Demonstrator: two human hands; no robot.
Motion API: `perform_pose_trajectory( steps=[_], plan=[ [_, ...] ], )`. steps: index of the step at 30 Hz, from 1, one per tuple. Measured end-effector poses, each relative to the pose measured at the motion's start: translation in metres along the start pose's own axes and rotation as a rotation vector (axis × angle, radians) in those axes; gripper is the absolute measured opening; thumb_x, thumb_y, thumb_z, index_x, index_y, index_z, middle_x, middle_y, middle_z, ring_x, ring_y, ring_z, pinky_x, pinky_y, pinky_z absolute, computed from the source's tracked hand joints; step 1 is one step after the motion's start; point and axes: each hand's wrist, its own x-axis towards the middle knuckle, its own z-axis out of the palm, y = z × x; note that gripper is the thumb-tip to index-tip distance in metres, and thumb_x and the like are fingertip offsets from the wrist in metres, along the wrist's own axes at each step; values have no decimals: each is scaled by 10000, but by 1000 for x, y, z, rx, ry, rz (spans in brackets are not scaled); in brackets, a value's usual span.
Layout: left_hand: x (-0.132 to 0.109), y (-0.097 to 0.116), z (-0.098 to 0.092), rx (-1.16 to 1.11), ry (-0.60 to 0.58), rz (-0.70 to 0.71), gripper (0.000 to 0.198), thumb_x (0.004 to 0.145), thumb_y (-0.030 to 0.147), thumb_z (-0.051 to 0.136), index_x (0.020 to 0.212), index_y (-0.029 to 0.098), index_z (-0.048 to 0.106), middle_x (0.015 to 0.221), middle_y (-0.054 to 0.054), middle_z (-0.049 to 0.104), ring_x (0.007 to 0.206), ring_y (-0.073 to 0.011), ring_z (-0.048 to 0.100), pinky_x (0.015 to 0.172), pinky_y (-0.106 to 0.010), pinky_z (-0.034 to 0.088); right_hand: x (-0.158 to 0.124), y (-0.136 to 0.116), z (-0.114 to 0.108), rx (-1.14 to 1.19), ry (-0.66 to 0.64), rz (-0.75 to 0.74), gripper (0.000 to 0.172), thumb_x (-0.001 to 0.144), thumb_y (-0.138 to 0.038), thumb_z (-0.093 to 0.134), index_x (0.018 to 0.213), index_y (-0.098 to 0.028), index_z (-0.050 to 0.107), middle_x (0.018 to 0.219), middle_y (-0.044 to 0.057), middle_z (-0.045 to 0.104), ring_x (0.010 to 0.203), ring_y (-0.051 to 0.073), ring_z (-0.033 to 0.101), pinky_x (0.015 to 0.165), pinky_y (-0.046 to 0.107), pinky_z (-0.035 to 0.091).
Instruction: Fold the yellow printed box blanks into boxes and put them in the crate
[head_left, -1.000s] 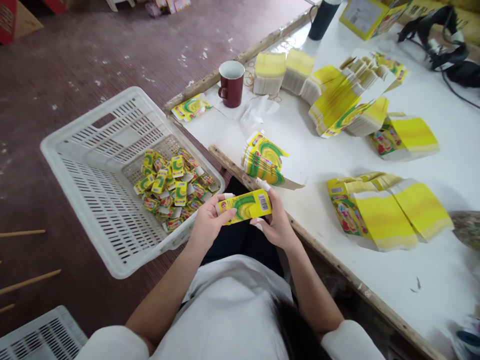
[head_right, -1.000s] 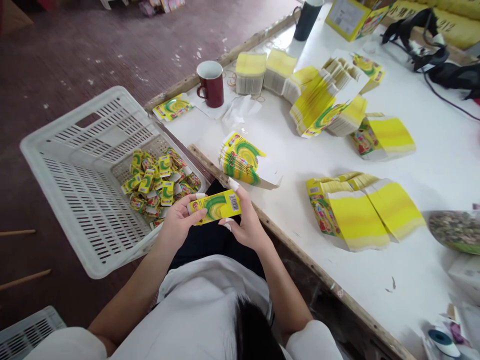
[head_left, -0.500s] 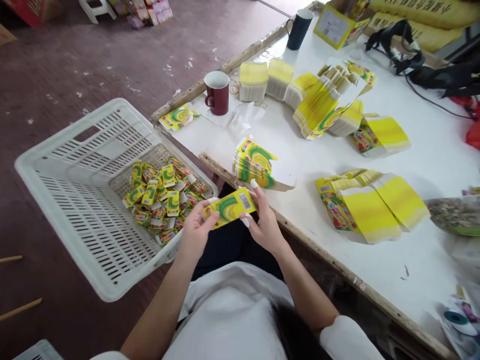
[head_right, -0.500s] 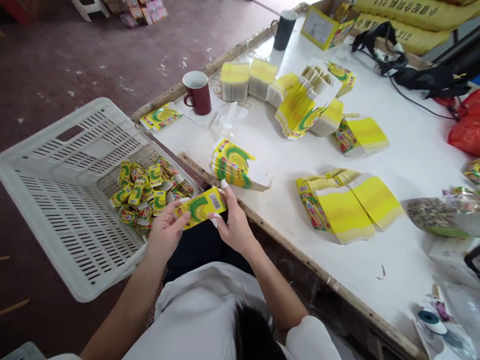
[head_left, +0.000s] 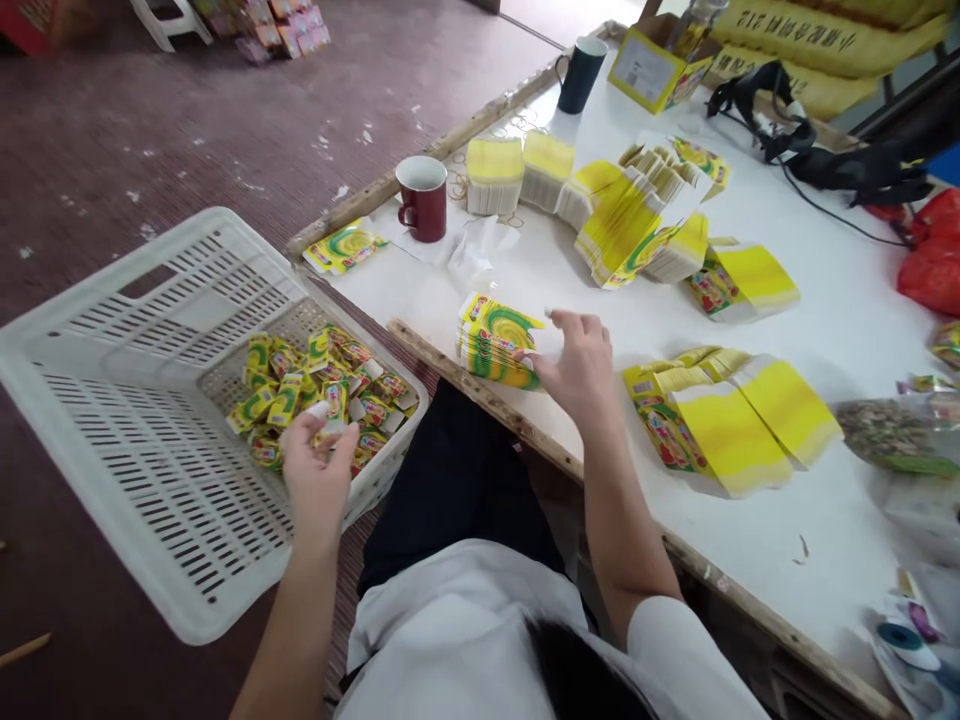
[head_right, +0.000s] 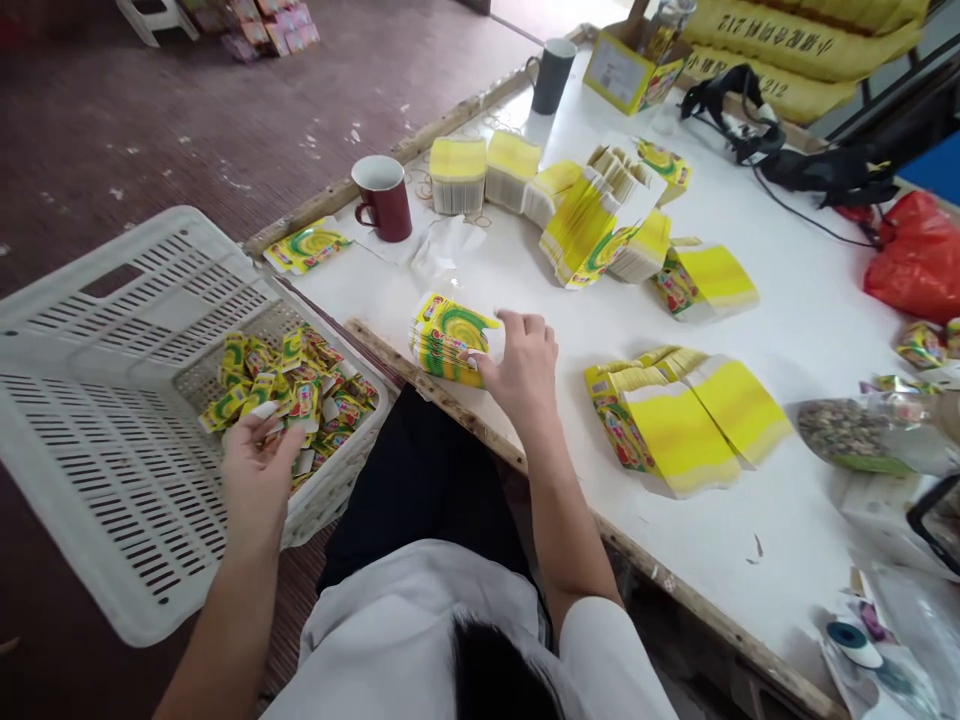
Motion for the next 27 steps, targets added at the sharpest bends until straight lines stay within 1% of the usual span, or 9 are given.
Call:
perform_pose_trajectory(
  steps=[3,5,7,9,13,17,19,22,27],
  plan=[
    [-7,11,21,-169,-77,-92,519,704,433,814,1119,211,598,1108,-63,640,1095,-220,640,913,-336,543,21,1,-7,-48,-136,-141,904,788,-638,720,1485,-172,382,1422,243,452,1342,474,413,1068,648,359],
    [-10,21,30,-264,-130,-147,499,689,431,826,1087,218,612,1093,-58,662,1012,-201,664,852,-313,552,33,0,-7,-90,-289,-217,1024,698,-580,824,1502,-160,348,1446,260,446,1365,492,397,1077,642,357],
    [-13,28,33,-324,-174,-207,488,680,433,835,1062,215,625,1132,-63,667,951,-182,674,802,-292,549,37,-3,-4,-118,-462,-265,968,700,-439,849,1485,-138,369,1367,255,523,1275,454,502,1030,573,432],
    [-16,31,32,-360,-212,-263,489,678,437,839,1055,205,632,1123,-63,680,895,-164,677,779,-283,541,32,-7,1,-136,-554,-316,820,767,-310,776,1469,-132,390,1291,231,574,1163,399,579,969,507,484],
    [-25,26,29,-376,-247,-345,519,643,463,862,1021,178,648,986,-47,711,774,-134,658,722,-265,521,13,-6,6,-165,-490,-371,685,838,-224,650,1468,-148,393,1303,237,561,1151,394,576,977,535,476],
    [-35,22,29,-373,-284,-400,553,624,483,873,1023,170,653,945,-45,719,741,-132,663,697,-266,519,-3,2,-8,-119,-362,-372,746,831,-275,697,1492,-170,368,1415,223,503,1306,407,482,1089,602,384],
    [-37,24,31,-389,-279,-389,543,629,477,876,1019,170,658,927,-36,722,738,-123,663,709,-261,522,-11,4,-20,-117,-215,-280,678,848,-312,702,1454,-166,436,1367,209,542,1261,400,507,1070,594,393],
    [-39,28,35,-435,-264,-392,540,602,466,896,992,170,666,874,-14,720,711,-105,652,706,-243,521,-23,3,-30,-149,-60,-107,398,908,-326,655,1265,-154,624,1162,184,640,1070,365,582,956,523,457],
    [-42,37,44,-498,-294,-419,551,564,462,917,963,163,683,836,3,715,685,-90,642,684,-222,515,-31,-5,-18,-214,-162,15,196,915,-302,675,1040,-157,716,1029,148,689,969,312,597,870,417,449]
  ],
)
